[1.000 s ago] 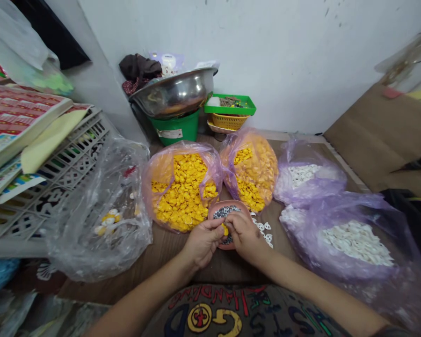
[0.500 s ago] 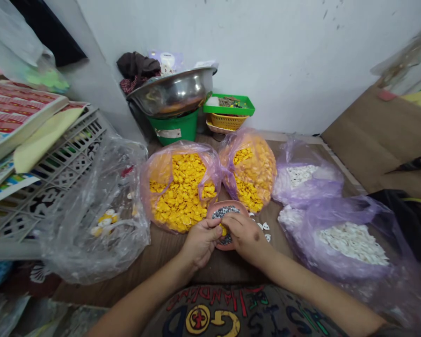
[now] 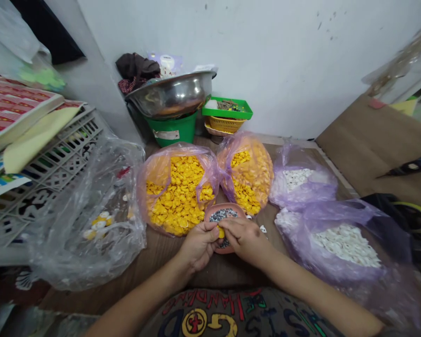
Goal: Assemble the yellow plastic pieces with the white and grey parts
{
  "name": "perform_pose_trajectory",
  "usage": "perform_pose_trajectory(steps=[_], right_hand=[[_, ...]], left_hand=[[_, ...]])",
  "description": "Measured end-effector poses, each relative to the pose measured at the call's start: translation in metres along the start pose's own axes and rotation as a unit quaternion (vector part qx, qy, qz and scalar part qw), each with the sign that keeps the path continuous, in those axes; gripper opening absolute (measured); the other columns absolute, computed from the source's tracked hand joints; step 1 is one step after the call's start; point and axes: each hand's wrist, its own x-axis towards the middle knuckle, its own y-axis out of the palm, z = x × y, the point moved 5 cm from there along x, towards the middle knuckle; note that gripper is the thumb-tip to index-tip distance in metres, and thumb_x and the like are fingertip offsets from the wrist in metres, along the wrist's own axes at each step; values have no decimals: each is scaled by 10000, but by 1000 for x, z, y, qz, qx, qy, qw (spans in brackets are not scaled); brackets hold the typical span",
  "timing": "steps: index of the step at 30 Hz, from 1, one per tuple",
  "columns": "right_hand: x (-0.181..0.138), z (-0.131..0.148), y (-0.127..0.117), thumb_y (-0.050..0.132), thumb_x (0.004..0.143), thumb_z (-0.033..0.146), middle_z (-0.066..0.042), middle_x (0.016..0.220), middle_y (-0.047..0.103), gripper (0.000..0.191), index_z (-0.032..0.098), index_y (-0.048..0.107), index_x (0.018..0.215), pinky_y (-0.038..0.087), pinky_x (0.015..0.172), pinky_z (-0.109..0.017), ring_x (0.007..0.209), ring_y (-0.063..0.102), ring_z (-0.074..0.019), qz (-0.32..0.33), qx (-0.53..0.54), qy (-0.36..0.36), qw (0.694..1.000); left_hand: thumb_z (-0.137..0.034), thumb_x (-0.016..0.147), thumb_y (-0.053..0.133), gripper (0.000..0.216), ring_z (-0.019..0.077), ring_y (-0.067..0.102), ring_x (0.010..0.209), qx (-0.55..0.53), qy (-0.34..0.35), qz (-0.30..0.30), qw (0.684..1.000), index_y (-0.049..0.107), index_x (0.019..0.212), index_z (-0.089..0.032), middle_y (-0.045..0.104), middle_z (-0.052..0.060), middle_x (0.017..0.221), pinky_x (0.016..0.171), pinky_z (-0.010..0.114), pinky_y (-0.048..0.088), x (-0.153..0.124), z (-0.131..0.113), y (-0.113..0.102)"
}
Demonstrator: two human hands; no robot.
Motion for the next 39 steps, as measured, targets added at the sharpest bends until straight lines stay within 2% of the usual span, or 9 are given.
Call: perform_pose_trajectory(steps=[4, 9, 13, 19, 23, 26, 29, 34, 39], right_hand=[[-1, 2, -3, 420, 786, 103, -90, 865, 684, 246, 165, 617, 919, 508, 729, -338, 802, 622, -193, -24, -29, -4, 999], [-1, 1, -2, 457, 734, 87, -83, 900, 681, 261, 171, 643, 896, 507, 723, -365, 800, 616, -207, 17, -26, -3, 1000], [0, -3, 0, 427, 718, 38, -96, 1004, 646, 333, 157, 631, 953, 497, 785, -346, 919, 589, -189, 28, 27, -1, 999], [3, -9, 2, 420, 752, 43, -78, 1024, 632, 323, 193, 616, 961, 502, 788, -324, 934, 581, -158, 22, 72, -11, 997], [3, -7, 7, 470, 748, 59, -100, 1042, 623, 297, 179, 610, 981, 489, 798, -367, 959, 568, -193, 53, 39, -40, 997], [0, -10, 6, 460, 751, 55, -113, 1049, 617, 320, 168, 592, 1019, 487, 803, -356, 963, 568, -194, 32, 45, -47, 997], [0, -27, 4, 414, 739, 22, -83, 1030, 618, 379, 191, 580, 1034, 481, 810, -326, 964, 564, -170, -7, 31, -11, 999], [6, -91, 3, 499, 688, 56, -67, 699, 592, 219, 176, 656, 781, 463, 655, -341, 717, 555, -204, -31, -108, 168, 979], [5, -116, 6, 566, 661, 102, -41, 577, 509, 122, 173, 615, 575, 424, 553, -304, 598, 507, -186, -29, -101, 181, 978]], left_hand=[[-158, 465, 802, 241, 63, 570, 515, -21, -11, 1, 1000, 663, 649, -87, 657, 20, 610, 523, 143, 465, -1, -1, 4], [-124, 520, 773, 201, 70, 585, 496, -27, -30, -22, 999, 630, 663, -123, 647, -6, 587, 500, 153, 481, -3, 1, 2], [-161, 485, 795, 290, 126, 627, 540, -27, -36, -37, 998, 589, 689, -153, 654, -4, 603, 467, 181, 482, -2, 2, -3], [-118, 516, 776, 337, 101, 618, 579, -18, -3, -6, 1000, 604, 804, -149, 656, 0, 683, 527, 175, 490, 1, -1, -6], [-123, 492, 788, 357, 85, 608, 577, -12, 9, -17, 1000, 630, 811, -141, 660, -2, 682, 548, 166, 486, 2, -2, -9], [-113, 492, 786, 341, 88, 608, 568, -5, 13, -24, 1000, 644, 802, -131, 669, 6, 675, 555, 175, 483, 2, -3, -11], [-97, 485, 784, 293, 93, 607, 538, -1, 18, -42, 999, 654, 746, -131, 674, 9, 653, 547, 188, 482, 3, -4, -11], [-126, 447, 804, 279, 112, 622, 553, 5, 27, -68, 997, 652, 681, -136, 668, 8, 605, 552, 197, 489, 2, -6, -9], [-131, 476, 794, 260, 106, 629, 561, -13, 35, -57, 998, 638, 684, -137, 666, 5, 607, 565, 186, 504, 0, -7, -10]])
